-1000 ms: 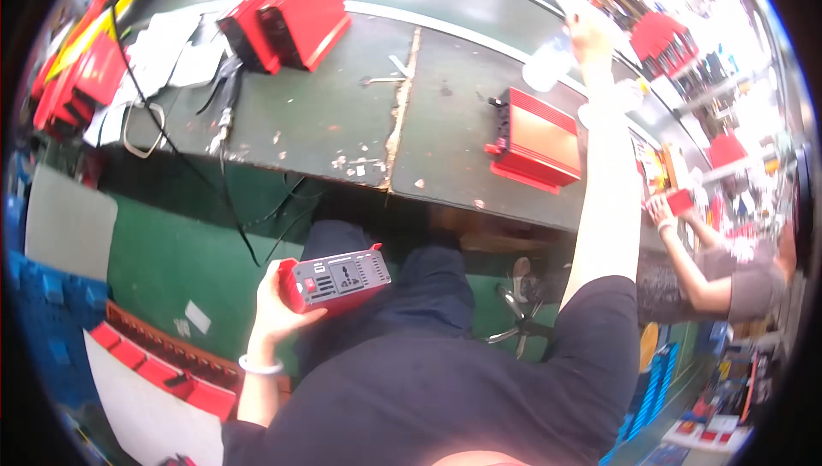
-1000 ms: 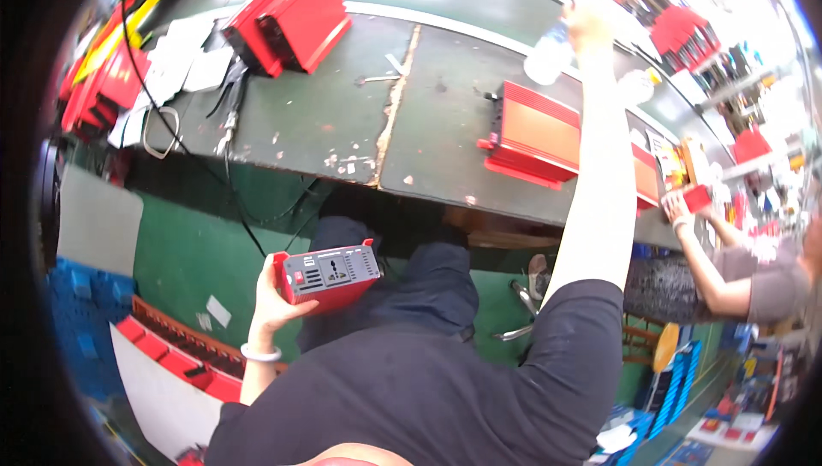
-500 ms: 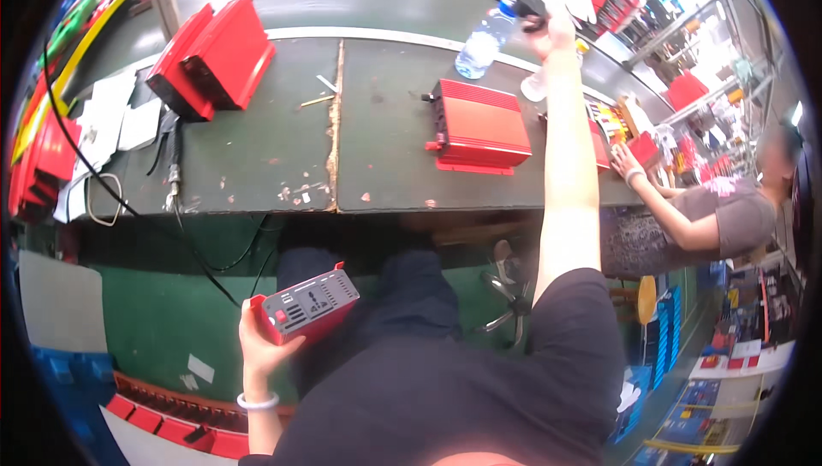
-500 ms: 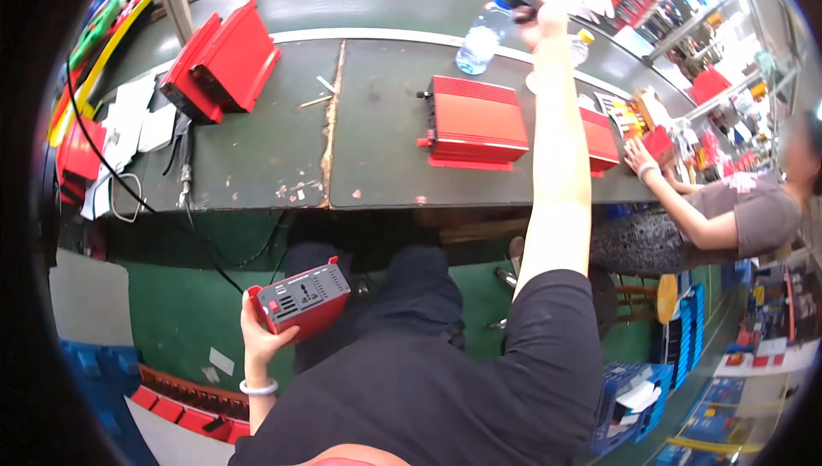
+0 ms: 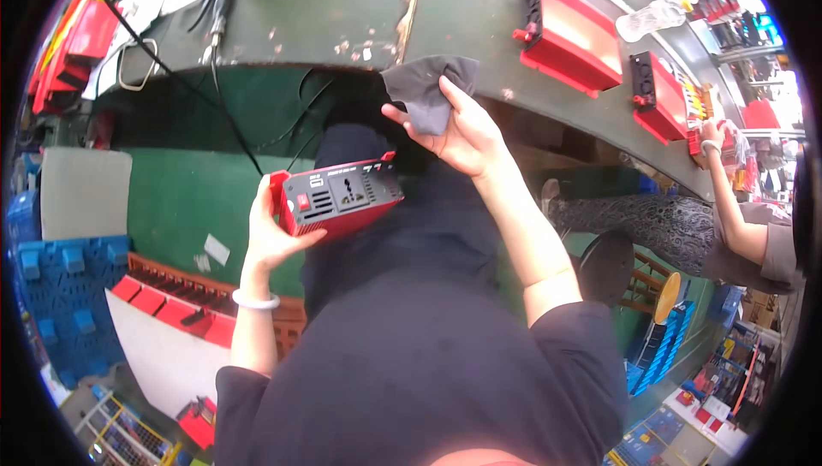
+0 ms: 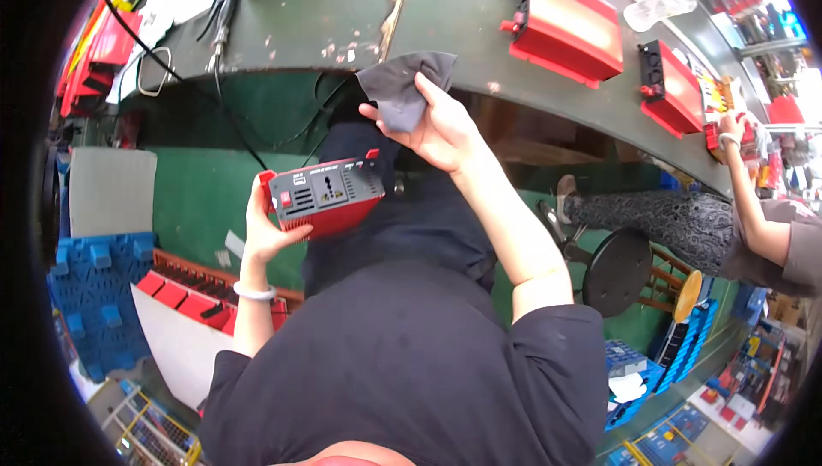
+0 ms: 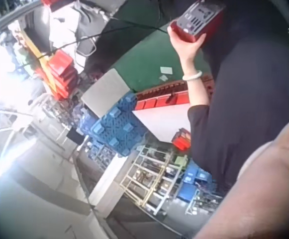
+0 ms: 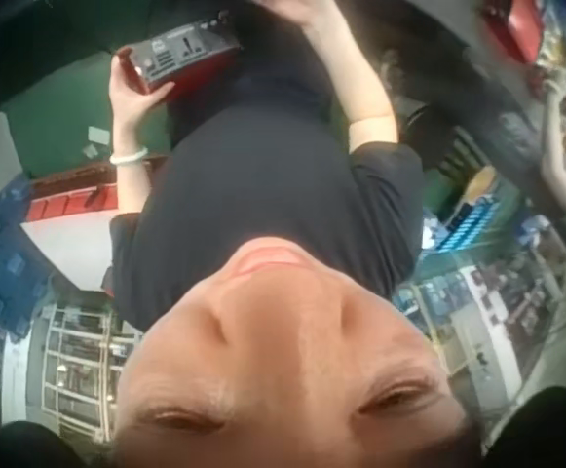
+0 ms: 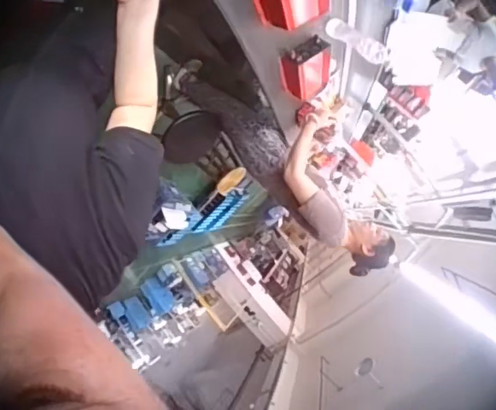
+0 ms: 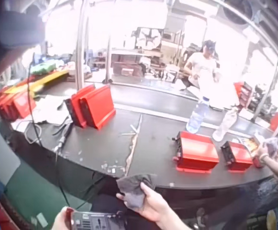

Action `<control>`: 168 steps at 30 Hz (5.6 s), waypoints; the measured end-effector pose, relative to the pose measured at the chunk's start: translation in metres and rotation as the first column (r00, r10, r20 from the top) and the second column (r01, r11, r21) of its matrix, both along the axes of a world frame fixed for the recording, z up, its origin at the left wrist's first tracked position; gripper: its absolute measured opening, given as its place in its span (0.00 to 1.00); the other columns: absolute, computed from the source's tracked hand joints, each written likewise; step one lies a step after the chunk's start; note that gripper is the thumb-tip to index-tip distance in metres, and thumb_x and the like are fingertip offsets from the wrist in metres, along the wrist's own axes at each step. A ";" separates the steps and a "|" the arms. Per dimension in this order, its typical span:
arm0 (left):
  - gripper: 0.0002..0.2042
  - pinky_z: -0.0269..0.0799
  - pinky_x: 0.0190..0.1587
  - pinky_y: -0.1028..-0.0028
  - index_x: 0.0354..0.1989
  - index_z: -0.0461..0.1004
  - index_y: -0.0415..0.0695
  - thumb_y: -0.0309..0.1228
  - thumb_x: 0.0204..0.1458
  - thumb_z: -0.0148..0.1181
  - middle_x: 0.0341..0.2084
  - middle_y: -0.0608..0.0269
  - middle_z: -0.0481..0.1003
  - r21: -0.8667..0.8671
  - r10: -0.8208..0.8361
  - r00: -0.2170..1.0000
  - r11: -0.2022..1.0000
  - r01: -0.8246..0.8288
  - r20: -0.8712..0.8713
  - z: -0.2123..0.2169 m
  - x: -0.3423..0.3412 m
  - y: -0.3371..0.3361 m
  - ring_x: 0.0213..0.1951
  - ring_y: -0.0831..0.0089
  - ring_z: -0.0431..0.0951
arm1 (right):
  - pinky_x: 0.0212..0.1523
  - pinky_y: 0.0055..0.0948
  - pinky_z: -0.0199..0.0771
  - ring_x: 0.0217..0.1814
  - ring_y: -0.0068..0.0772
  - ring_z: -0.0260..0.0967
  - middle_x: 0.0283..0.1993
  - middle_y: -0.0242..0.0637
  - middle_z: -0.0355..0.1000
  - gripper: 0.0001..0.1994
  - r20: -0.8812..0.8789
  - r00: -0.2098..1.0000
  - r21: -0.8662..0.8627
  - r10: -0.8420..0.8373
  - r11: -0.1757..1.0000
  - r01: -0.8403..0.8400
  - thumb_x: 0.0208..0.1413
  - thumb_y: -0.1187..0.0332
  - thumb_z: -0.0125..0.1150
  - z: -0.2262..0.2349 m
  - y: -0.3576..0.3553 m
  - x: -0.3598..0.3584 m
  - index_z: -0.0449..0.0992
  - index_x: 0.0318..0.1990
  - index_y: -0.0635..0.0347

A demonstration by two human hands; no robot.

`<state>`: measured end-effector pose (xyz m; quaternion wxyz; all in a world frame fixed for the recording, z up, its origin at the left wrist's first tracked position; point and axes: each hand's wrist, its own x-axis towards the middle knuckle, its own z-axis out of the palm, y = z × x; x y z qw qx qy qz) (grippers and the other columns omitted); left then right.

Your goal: Cleaning red electronic housings or heat sinks using a cloth on an assembly line.

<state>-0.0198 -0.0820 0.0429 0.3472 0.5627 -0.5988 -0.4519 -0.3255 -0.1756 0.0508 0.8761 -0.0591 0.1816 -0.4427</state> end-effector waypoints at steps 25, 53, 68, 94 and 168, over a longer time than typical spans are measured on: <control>0.31 0.70 0.46 0.73 0.42 0.67 0.41 0.27 0.25 0.76 0.36 0.63 0.71 -0.201 -0.125 0.992 0.972 0.121 -0.007 0.009 -0.010 0.008 0.40 0.73 0.74 | 0.54 0.25 0.64 0.52 0.24 0.68 0.55 0.44 0.71 0.10 -0.665 0.446 -0.648 -0.599 0.760 0.053 0.43 0.80 0.56 -0.009 0.055 -0.010 0.79 0.35 0.69; 0.28 0.71 0.43 0.74 0.40 0.70 0.41 0.29 0.24 0.74 0.33 0.61 0.73 -0.212 -0.061 0.997 0.976 0.050 -0.047 0.006 -0.010 0.011 0.36 0.70 0.76 | 0.39 0.23 0.66 0.37 0.28 0.67 0.37 0.36 0.69 0.08 -0.764 0.443 -0.642 -0.470 0.622 -0.447 0.44 0.78 0.60 0.034 0.073 0.064 0.74 0.35 0.66; 0.33 0.72 0.46 0.71 0.45 0.70 0.43 0.32 0.24 0.77 0.37 0.61 0.74 -0.213 0.068 0.998 0.975 -0.066 0.004 0.004 -0.012 0.014 0.40 0.69 0.77 | 0.38 0.33 0.62 0.35 0.40 0.63 0.35 0.37 0.65 0.16 -0.491 0.148 -0.587 -0.858 0.200 -0.785 0.34 0.81 0.58 0.029 0.095 0.072 0.73 0.37 0.61; 0.34 0.73 0.44 0.71 0.45 0.70 0.42 0.32 0.23 0.77 0.36 0.60 0.75 -0.250 0.071 0.995 0.967 -0.052 0.068 -0.006 -0.034 0.002 0.38 0.66 0.77 | 0.38 0.34 0.61 0.36 0.42 0.63 0.34 0.42 0.63 0.12 -0.499 0.046 -0.524 -0.865 0.259 -0.812 0.40 0.79 0.55 0.033 0.101 0.069 0.72 0.36 0.67; 0.32 0.71 0.44 0.74 0.44 0.66 0.38 0.25 0.25 0.75 0.36 0.59 0.72 -0.373 0.020 0.996 0.928 0.014 0.087 -0.002 -0.028 0.023 0.38 0.70 0.76 | 0.28 0.37 0.66 0.28 0.44 0.64 0.29 0.41 0.61 0.12 -0.606 0.182 -0.638 -0.774 0.337 -0.693 0.30 0.83 0.56 0.037 0.118 0.062 0.69 0.28 0.64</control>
